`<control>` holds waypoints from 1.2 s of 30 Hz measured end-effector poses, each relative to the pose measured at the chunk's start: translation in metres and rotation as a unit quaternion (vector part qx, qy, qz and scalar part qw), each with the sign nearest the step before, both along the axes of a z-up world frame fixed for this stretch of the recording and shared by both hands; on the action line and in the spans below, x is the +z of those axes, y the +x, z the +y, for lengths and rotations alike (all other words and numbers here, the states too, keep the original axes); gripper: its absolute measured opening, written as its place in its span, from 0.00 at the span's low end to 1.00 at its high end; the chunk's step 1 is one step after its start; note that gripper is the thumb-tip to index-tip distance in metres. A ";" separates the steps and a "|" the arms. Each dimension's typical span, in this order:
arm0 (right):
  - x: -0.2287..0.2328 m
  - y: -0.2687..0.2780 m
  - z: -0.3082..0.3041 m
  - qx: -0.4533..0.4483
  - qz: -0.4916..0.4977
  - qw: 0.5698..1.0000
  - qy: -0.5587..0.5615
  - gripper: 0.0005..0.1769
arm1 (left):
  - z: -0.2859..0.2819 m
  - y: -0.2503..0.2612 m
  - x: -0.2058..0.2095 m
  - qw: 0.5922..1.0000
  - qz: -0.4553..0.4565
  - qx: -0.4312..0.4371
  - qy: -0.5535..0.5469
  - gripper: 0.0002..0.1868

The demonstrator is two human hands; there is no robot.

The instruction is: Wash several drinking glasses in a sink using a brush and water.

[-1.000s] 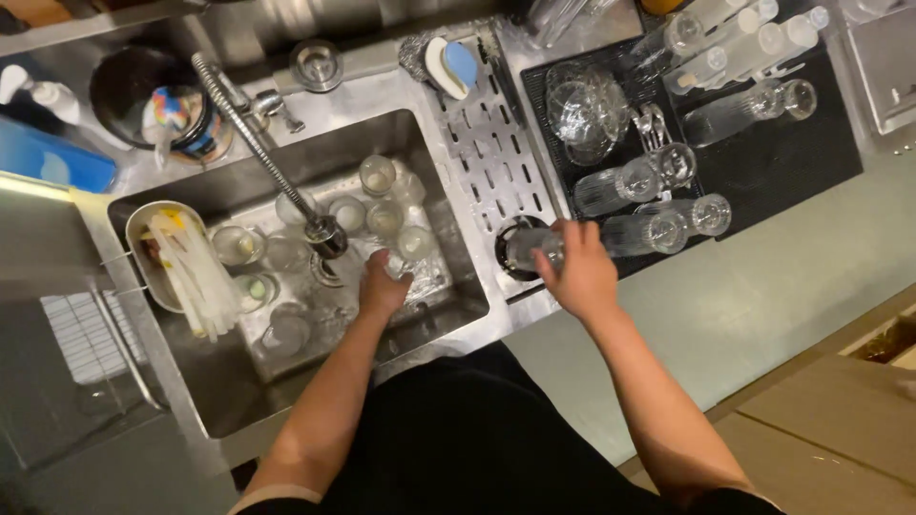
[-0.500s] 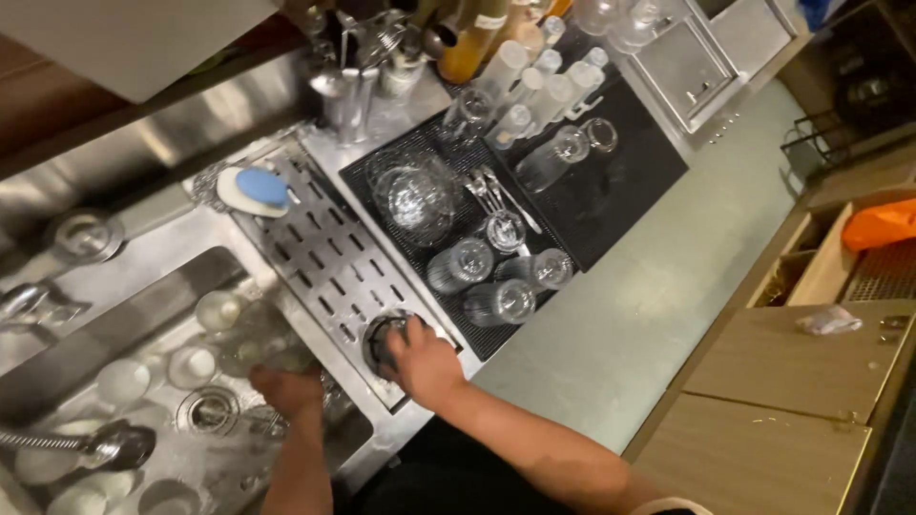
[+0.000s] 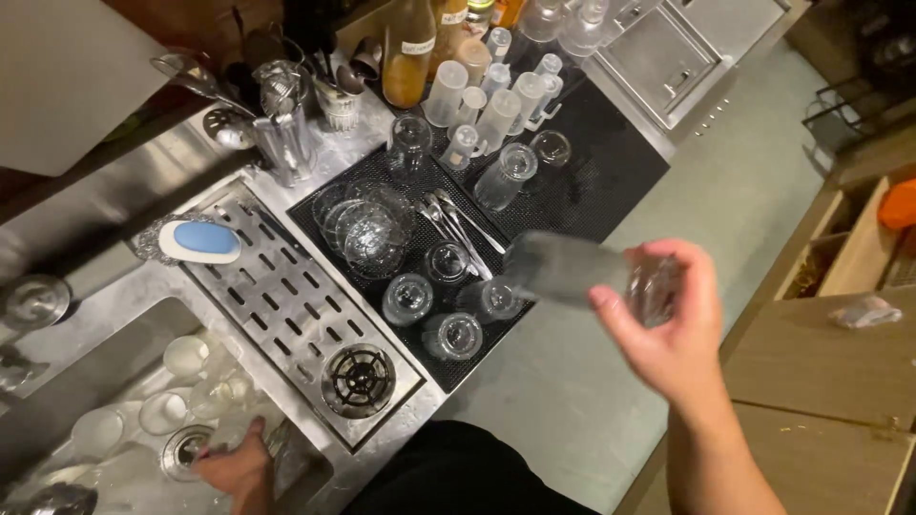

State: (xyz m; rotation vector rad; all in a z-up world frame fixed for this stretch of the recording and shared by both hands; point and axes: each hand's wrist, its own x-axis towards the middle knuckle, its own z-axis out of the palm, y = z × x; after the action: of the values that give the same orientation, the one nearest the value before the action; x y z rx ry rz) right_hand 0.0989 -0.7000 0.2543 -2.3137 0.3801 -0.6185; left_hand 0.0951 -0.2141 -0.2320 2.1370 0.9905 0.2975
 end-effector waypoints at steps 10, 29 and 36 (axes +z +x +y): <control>-0.200 0.127 -0.119 -0.066 0.072 0.983 -0.154 0.37 | 0.072 -0.014 0.111 0.960 0.016 0.066 -0.272 0.39; -0.122 0.039 0.160 0.208 -0.094 0.964 0.137 0.21 | 0.149 -0.046 0.145 0.782 -0.140 0.091 -0.600 0.36; -0.097 0.032 0.479 0.561 0.307 0.738 0.214 0.32 | 0.157 -0.042 0.170 0.574 -0.115 0.180 -0.791 0.41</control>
State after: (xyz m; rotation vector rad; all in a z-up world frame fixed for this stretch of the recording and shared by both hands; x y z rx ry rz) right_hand 0.1309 -0.2211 0.1576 -1.7593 -0.5577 0.7754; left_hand 0.0532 -0.0568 -0.0616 0.2070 0.8722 -0.1570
